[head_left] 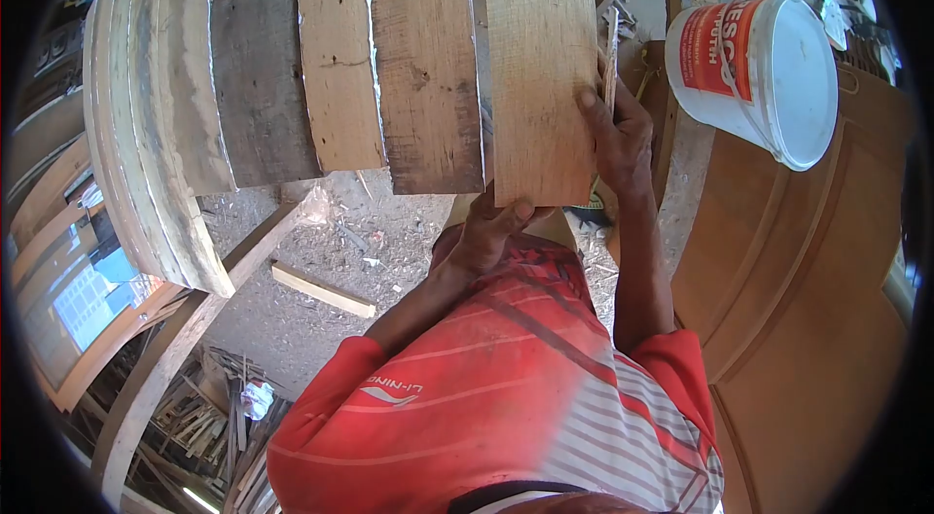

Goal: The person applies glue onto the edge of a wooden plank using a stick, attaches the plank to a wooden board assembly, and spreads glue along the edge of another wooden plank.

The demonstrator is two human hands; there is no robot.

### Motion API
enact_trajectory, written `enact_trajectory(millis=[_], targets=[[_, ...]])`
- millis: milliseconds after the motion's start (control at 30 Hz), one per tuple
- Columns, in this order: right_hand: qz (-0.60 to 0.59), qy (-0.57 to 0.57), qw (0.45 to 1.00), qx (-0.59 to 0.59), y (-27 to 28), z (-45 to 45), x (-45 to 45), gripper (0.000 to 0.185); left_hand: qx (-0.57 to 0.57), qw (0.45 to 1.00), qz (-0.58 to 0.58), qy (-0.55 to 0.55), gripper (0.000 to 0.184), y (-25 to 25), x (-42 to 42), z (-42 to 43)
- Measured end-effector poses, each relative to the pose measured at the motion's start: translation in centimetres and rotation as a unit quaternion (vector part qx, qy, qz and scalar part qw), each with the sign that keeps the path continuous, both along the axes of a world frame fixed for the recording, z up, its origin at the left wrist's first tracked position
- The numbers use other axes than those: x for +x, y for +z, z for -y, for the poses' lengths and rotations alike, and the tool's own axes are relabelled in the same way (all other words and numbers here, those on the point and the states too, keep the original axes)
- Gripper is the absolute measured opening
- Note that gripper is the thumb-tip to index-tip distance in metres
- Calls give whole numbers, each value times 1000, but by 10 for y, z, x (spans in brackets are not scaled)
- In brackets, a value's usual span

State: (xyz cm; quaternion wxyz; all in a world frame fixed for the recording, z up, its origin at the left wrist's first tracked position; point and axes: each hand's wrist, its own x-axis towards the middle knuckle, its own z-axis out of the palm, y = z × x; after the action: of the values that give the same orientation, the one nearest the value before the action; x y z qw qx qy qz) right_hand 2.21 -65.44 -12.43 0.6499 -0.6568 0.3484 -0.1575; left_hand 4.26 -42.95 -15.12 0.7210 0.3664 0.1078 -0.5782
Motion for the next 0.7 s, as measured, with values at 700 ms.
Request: enact_trajectory(millis=[700], targets=[[-5,19,1000,10,9,7,8,44,-14,1000,25,9,70,0,2,6]])
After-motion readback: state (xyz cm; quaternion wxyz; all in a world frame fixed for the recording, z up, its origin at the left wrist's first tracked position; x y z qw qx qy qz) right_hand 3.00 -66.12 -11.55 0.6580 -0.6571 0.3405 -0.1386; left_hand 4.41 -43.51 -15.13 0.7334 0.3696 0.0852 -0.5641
